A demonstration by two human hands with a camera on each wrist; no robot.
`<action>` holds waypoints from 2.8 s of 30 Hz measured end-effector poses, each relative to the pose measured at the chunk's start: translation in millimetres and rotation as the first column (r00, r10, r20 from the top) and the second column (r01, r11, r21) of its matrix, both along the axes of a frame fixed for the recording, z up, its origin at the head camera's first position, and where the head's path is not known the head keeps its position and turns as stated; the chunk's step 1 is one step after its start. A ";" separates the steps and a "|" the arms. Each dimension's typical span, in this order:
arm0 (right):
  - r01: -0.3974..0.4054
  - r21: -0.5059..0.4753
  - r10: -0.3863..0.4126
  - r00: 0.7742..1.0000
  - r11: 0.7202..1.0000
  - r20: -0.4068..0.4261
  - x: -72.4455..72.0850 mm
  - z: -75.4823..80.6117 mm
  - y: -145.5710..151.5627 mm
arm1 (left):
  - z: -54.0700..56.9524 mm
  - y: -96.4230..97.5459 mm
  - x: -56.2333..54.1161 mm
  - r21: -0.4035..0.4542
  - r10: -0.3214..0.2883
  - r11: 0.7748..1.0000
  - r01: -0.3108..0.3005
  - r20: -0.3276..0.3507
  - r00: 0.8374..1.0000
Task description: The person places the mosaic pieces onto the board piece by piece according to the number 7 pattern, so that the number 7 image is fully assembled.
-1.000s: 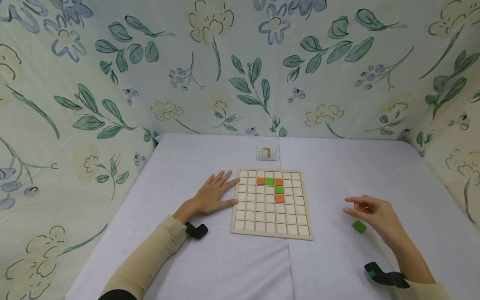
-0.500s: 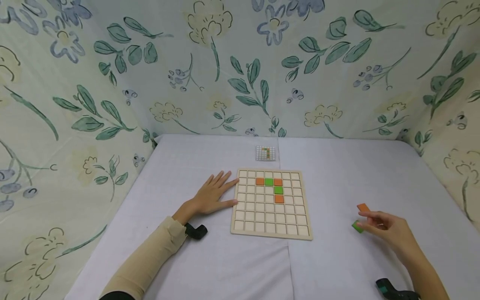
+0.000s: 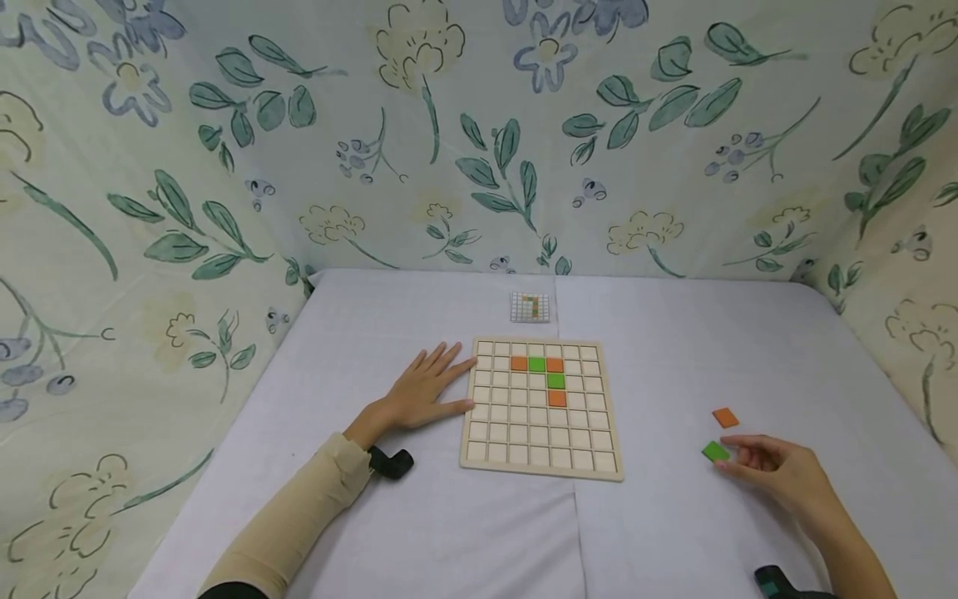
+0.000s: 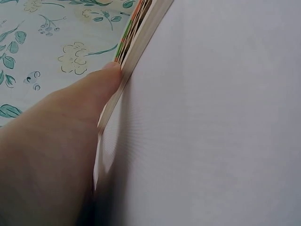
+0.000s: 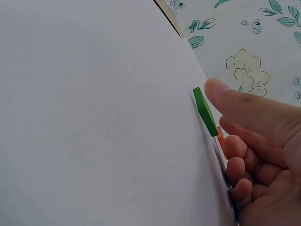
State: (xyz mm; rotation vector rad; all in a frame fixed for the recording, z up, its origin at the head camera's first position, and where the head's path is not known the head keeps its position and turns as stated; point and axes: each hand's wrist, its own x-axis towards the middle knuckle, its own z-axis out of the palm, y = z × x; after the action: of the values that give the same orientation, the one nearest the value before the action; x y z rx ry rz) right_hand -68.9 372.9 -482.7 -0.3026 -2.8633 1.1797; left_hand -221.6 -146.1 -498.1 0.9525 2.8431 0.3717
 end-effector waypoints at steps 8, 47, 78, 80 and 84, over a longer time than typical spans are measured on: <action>-0.032 0.008 0.032 0.999 0.999 -0.010 1.4 -0.5 -0.1 | 0.7 0.6 0.1 -0.012 0.011 1.000 -0.011 0.011 1.000; -0.081 0.102 0.087 0.995 0.991 -0.054 -1.9 2.0 0.3 | 0.1 -0.7 -0.5 0.006 -0.004 1.000 0.004 -0.004 1.000; -0.238 0.060 0.246 0.946 0.969 -0.210 -43.1 30.6 -60.0 | 1.3 0.7 0.9 -0.013 0.013 1.000 -0.013 0.001 1.000; -0.246 0.049 0.251 0.946 0.968 -0.208 -45.7 31.0 -65.6 | 1.0 0.6 0.5 -0.012 0.012 1.000 -0.012 -0.001 1.000; -0.269 0.032 0.270 0.939 0.962 -0.212 -51.4 32.2 -75.5 | 0.2 -0.1 -0.5 -0.004 0.005 1.000 -0.005 -0.015 1.000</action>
State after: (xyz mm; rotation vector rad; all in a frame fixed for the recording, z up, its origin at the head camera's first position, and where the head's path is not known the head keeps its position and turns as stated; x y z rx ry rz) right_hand -120.2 297.4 -450.5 0.2150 -2.7758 1.1635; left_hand -222.1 -146.1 -497.9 0.9517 2.8588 0.3604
